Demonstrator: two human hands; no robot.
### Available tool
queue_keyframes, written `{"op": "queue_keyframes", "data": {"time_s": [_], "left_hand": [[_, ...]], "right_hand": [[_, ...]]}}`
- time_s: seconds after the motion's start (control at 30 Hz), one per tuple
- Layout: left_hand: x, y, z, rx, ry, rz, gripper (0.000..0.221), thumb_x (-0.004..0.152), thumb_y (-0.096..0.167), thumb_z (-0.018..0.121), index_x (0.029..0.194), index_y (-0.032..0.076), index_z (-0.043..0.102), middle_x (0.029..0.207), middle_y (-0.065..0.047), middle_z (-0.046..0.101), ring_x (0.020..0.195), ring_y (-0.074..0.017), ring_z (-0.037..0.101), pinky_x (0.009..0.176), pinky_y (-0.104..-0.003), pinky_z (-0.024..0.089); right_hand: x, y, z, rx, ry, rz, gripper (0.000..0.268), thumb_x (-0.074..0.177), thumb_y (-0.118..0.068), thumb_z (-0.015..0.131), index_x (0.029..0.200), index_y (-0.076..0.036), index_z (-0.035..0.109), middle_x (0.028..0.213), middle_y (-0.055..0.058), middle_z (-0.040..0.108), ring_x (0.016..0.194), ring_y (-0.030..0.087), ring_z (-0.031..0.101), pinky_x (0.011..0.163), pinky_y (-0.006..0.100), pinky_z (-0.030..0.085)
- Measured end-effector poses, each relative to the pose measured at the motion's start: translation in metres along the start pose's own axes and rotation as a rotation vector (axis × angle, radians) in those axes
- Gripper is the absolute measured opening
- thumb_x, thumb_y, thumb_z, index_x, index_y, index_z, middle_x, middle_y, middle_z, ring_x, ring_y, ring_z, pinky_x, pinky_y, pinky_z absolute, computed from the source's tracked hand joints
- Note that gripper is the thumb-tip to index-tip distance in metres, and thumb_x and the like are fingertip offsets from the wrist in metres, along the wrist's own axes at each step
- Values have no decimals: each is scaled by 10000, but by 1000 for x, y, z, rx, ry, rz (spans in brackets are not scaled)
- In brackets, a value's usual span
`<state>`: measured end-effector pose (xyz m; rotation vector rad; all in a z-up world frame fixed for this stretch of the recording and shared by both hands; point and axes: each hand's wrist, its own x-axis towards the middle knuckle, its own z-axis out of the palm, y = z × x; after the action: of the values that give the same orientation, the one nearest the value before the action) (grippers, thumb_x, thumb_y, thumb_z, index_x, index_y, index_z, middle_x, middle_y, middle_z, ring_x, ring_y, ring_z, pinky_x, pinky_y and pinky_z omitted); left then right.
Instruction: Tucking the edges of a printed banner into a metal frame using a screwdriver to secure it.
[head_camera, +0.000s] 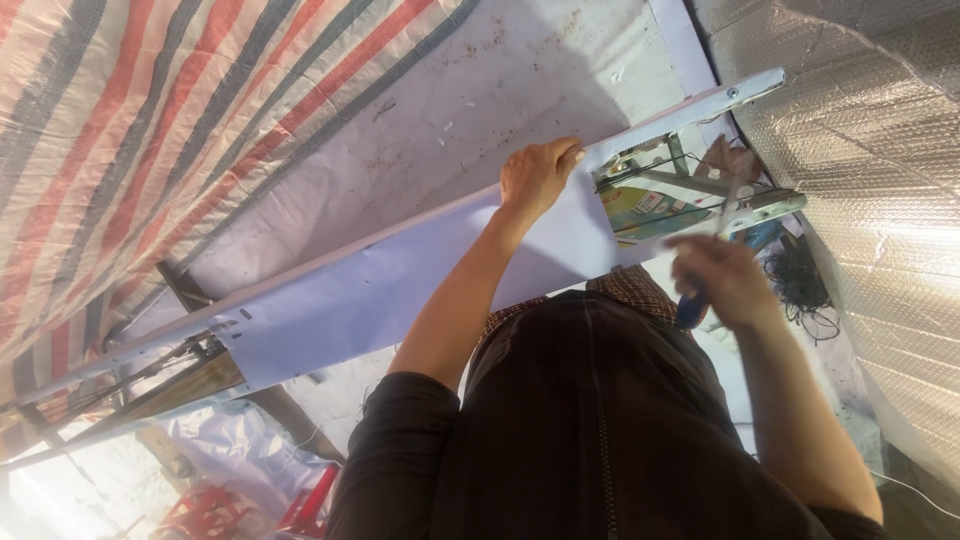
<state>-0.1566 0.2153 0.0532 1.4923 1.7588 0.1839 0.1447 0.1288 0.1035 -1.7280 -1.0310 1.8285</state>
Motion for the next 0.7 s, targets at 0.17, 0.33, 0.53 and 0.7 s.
{"op": "queue_keyframes", "data": {"time_s": [0.17, 0.33, 0.53, 0.7], "left_hand": [[13, 12, 34, 294, 148, 297, 443, 915, 488, 680, 1279, 237, 645, 1168, 1, 769, 1112, -308, 668, 1077, -558, 386], [21, 13, 62, 571, 301, 524, 555, 840, 39, 754, 1355, 44, 547, 1065, -72, 713, 1048, -299, 654, 1117, -662, 401], [40, 2, 73, 435, 328, 566, 533, 762, 199, 878, 1195, 58, 601, 947, -125, 735, 962, -309, 732, 1130, -669, 325], [11, 31, 8, 245, -69, 275, 786, 824, 201, 874, 1508, 159, 489, 1387, -123, 660, 1369, -372, 545, 1172, -726, 233]], "right_hand": [[13, -62, -21, 431, -50, 1, 138, 1063, -139, 604, 1148, -41, 651, 689, 119, 529, 543, 167, 464, 628, 354, 528], [31, -55, -23, 451, -122, 22, 108, 1068, -104, 565, 1122, -51, 641, 679, 96, 523, 525, 155, 451, 605, 337, 483], [72, -48, -14, -4, -3, -163, 157, 1009, -60, 668, 1085, 74, 699, 681, 144, 539, 486, 178, 541, 439, 288, 443], [113, -28, 35, -106, 75, -299, 272, 773, -43, 941, 990, -27, 777, 748, 145, 680, 654, 195, 667, 531, 288, 531]]}}
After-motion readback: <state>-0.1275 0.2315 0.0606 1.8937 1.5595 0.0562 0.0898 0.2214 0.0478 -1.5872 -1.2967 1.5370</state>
